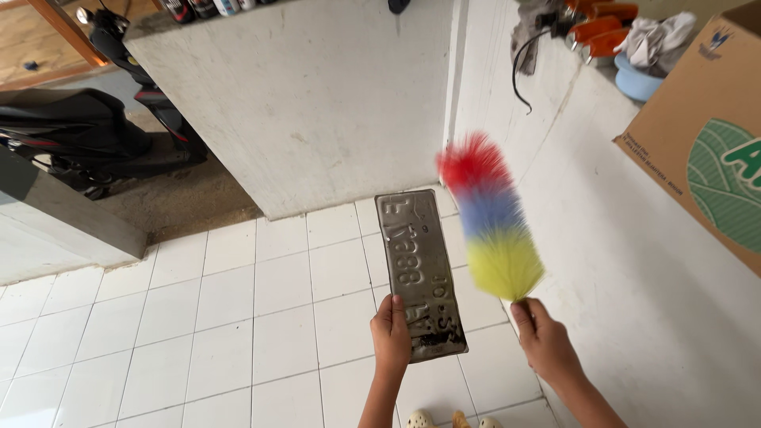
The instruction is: The person picks up several license plates from a cardboard box, cleans both sides of each plate using a colorful duster, and places them onto a low wall or shelf alongside various spray cans and bottles.
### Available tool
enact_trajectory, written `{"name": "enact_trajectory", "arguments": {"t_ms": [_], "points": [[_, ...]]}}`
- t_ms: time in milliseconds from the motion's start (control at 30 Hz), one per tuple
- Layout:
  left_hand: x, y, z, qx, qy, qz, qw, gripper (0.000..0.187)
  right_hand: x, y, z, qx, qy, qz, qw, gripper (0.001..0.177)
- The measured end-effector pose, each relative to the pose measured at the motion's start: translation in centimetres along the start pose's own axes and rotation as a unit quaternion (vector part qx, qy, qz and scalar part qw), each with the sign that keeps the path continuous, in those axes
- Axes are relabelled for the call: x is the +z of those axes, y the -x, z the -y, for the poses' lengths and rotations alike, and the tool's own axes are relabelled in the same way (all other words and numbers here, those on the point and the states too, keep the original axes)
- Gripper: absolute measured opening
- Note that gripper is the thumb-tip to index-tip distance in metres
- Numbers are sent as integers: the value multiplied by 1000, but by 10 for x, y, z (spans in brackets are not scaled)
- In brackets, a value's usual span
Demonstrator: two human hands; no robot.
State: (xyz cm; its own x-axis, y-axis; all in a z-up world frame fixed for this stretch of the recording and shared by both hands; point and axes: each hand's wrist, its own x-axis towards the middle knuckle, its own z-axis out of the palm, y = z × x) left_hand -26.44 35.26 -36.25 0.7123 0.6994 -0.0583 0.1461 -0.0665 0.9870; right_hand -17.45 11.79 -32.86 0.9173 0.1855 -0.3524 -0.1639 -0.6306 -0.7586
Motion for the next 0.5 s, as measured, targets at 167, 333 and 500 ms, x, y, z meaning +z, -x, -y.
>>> {"name": "enact_trajectory", "arguments": {"t_ms": [167,333,500], "points": [[-3,4,10,-22,-12,21,999,42,24,14,-7,-140,73,24,987,36],[-3,-4,23,-8,-1,13,1000,44,46,4,-10,-56,164,57,983,35],[-6,-9,35,-40,27,-7,999,45,45,17,-13,-46,37,-31,998,34]]}}
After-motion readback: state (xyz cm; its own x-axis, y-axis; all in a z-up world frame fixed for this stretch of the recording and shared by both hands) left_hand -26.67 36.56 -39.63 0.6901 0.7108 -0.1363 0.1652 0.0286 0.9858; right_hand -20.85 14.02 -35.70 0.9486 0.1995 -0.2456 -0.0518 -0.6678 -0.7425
